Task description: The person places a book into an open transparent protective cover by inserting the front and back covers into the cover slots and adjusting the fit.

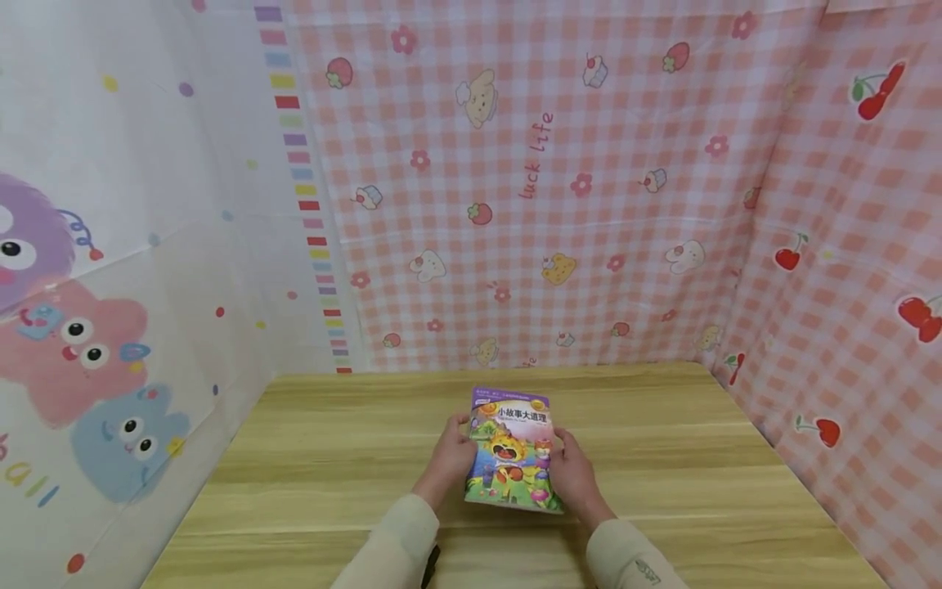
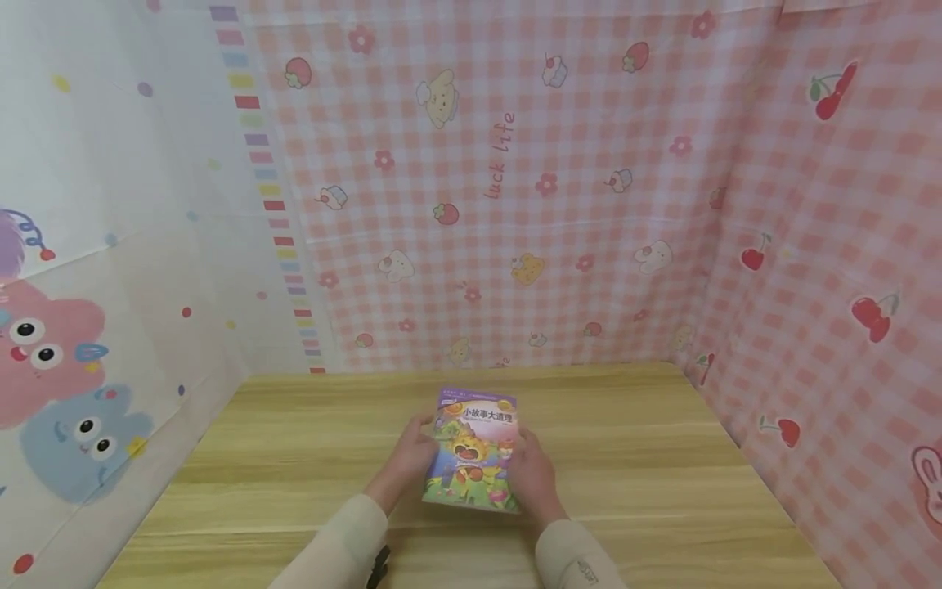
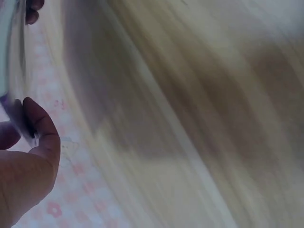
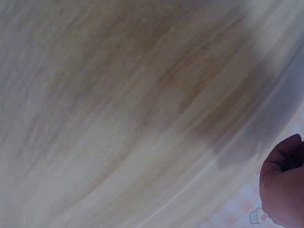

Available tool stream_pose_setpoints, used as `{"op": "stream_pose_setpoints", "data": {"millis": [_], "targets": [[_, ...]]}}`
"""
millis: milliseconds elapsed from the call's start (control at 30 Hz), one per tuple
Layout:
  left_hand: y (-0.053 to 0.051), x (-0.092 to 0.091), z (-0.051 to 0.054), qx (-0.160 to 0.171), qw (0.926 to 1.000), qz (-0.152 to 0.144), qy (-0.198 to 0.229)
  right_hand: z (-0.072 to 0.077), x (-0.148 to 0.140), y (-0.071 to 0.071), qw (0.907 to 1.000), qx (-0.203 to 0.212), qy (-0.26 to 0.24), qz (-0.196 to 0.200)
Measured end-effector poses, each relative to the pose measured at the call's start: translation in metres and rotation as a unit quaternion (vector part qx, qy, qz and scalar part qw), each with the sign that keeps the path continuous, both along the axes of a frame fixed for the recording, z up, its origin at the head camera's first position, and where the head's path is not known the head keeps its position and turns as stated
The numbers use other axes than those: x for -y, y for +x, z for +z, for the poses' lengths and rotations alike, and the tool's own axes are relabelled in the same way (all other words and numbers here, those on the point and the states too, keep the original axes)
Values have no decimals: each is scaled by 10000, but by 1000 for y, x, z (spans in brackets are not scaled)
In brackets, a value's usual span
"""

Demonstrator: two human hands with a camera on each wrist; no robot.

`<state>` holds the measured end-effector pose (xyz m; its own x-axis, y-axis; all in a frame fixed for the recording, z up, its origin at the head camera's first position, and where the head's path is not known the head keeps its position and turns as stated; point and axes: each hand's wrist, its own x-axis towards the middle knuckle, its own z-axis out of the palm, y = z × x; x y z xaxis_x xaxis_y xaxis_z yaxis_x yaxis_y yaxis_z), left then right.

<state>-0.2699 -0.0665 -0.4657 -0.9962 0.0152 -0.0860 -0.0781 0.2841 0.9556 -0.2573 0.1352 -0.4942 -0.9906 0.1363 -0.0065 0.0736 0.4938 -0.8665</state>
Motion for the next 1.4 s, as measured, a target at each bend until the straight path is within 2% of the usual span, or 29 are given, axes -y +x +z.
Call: {"op": "stream_pose_setpoints", "data": {"millis": [133, 267, 367, 467, 667, 733, 800, 833, 900, 967, 1033, 1100, 1167, 1233, 1300, 1400], "targets": [[-1, 5, -8, 183, 9995, 77, -236, -2, 1, 0, 9999, 63, 56, 108], [-4, 9, -20, 273, 9988, 80, -393, -5, 2, -2, 9994, 331, 12, 134], [-6, 11, -27, 289, 9985, 49, -457, -6, 3, -2, 9992, 353, 97, 187], [-6, 14, -29, 251, 9987, 69, -438, -7, 4, -1, 9995, 240, 77, 191], [-2, 18, -26, 45, 9990, 173, -407, -9, 7, -2, 9995, 74, 126, 271], [0, 18, -25, -16, 9981, 91, -607, -10, 7, -3, 9989, 53, 345, 322], [4, 18, -26, -182, 9945, -24, -1032, -13, 7, -3, 9960, -84, 802, 374], [5, 18, -26, -264, 9912, -79, -1298, -15, 7, -3, 9925, -180, 1139, 418], [7, 19, -28, -485, 9794, -211, -1948, -19, 6, -2, 9799, -413, 1882, 522], [9, 20, -30, -729, 9648, -361, -2500, -23, 4, -1, 9579, -716, 2693, 686], [9, 22, -31, -861, 9530, -600, -2842, -26, 2, 0, 9330, -906, 3340, 986], [9, 24, -32, -948, 9411, -967, -3097, -28, 0, 1, 9110, -1025, 3736, 1412], [9, 27, -33, -916, 9286, -1411, -3307, -29, -2, 3, 8958, -1010, 3933, 1806], [8, 29, -35, -788, 9164, -1788, -3494, -31, -4, 4, 8877, -895, 4005, 2087], [8, 30, -36, -644, 9055, -2059, -3653, -31, -6, 4, 8861, -742, 4005, 2210], [8, 31, -36, -480, 8990, -2201, -3756, -30, -7, 3, 8885, -544, 3965, 2244]]}}
